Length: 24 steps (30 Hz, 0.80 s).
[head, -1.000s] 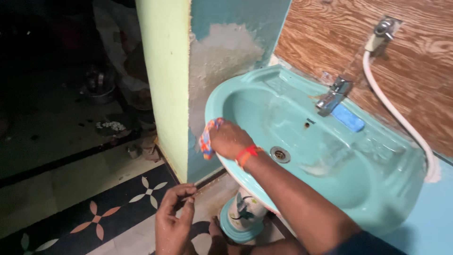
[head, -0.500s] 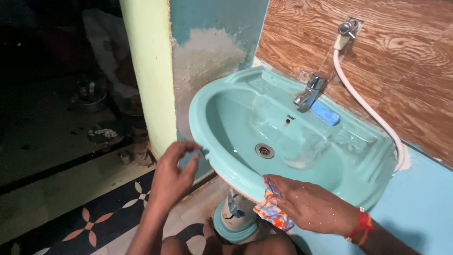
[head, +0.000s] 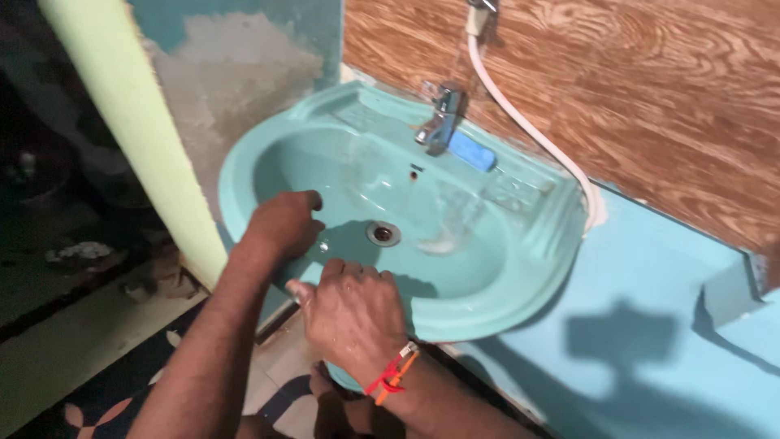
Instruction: The person cleans a light blue bathroom sink using a colorful cloth. They wipe the basin, faucet, and surrounding surfaces, repeatedly rinsing the cloth under running water to remove debris.
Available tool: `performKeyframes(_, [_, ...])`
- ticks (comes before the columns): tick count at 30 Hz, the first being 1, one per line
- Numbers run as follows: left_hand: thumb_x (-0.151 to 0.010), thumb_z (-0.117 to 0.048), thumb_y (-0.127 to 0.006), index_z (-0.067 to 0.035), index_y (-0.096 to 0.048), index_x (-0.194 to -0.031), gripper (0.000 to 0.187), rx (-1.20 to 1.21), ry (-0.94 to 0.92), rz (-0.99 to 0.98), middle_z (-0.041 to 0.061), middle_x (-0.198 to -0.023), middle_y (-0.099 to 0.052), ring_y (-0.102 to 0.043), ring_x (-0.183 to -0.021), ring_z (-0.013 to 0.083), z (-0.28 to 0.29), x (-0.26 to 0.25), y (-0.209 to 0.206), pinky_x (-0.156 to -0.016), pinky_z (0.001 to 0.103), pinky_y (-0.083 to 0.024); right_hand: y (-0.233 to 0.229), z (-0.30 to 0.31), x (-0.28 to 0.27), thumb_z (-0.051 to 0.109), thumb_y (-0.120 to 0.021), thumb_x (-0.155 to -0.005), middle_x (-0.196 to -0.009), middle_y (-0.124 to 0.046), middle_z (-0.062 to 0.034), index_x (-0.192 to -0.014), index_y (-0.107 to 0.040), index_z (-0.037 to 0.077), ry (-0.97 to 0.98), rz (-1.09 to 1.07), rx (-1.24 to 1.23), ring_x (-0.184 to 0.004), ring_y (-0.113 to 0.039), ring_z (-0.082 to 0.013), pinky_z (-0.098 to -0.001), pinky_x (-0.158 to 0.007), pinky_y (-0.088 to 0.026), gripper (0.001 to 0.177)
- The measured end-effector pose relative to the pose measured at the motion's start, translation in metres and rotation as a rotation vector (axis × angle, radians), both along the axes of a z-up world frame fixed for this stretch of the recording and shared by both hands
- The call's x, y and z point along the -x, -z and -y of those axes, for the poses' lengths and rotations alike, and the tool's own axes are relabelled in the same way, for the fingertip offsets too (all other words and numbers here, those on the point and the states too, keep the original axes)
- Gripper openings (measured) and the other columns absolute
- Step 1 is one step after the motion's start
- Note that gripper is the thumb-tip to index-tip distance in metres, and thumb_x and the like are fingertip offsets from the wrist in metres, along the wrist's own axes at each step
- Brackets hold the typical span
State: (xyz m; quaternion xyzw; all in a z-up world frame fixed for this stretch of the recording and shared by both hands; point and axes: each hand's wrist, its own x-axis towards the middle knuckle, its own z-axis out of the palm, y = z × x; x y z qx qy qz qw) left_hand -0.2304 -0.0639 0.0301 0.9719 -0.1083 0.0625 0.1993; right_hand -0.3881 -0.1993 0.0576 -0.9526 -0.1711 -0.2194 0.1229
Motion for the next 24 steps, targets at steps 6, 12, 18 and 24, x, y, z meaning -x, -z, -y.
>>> performKeyframes(6, [-0.084, -0.032, -0.077, -0.014, -0.072, -0.119, 0.04, -0.102, 0.041, -0.037, 0.016, -0.113, -0.074, -0.068, -0.111, 0.036, -0.001, 0.003, -0.003, -0.096, 0.047, -0.053, -0.006, 0.085, 0.022, 0.064, -0.066, -0.08, -0.077, -0.071, -0.0151, -0.096, -0.07, 0.002, -0.167, 0.034, 0.032, -0.069, -0.07, -0.0358, -0.0489, -0.063, -0.052, 0.065])
performKeyframes(12, [-0.087, -0.037, -0.074, -0.019, -0.072, -0.12, 0.038, -0.155, 0.043, -0.086, 0.012, -0.115, -0.074, -0.068, -0.112, 0.0336, 0.004, 0.009, -0.009, -0.096, 0.047, -0.053, -0.012, 0.204, -0.001, 0.06, -0.053, -0.09, -0.098, -0.074, -0.0109, -0.112, -0.07, 0.009, -0.457, 0.021, 0.168, -0.094, -0.07, -0.0354, -0.0491, -0.091, -0.048, 0.059])
performKeyframes(18, [-0.082, -0.042, -0.078, -0.016, -0.072, -0.12, 0.047, -0.249, 0.105, -0.199, 0.012, -0.121, -0.072, -0.068, -0.115, 0.0336, 0.014, -0.003, -0.008, -0.097, 0.046, -0.054, -0.029, 0.245, -0.048, 0.038, -0.062, -0.096, -0.09, -0.077, -0.0055, -0.099, -0.075, 0.012, -0.571, -0.064, 0.16, -0.089, -0.073, -0.0277, -0.0555, -0.102, -0.041, 0.029])
performKeyframes(24, [-0.076, -0.052, -0.08, -0.015, -0.056, -0.14, 0.079, 0.138, 0.384, -0.334, 0.015, -0.133, -0.066, -0.066, -0.121, 0.031, 0.053, 0.001, -0.026, -0.1, 0.042, -0.054, -0.036, 0.225, -0.112, 0.038, -0.065, -0.1, -0.061, -0.056, -0.0151, -0.072, -0.062, 0.001, -0.112, -0.138, -0.056, -0.061, -0.055, -0.0316, -0.0462, -0.061, -0.047, 0.047])
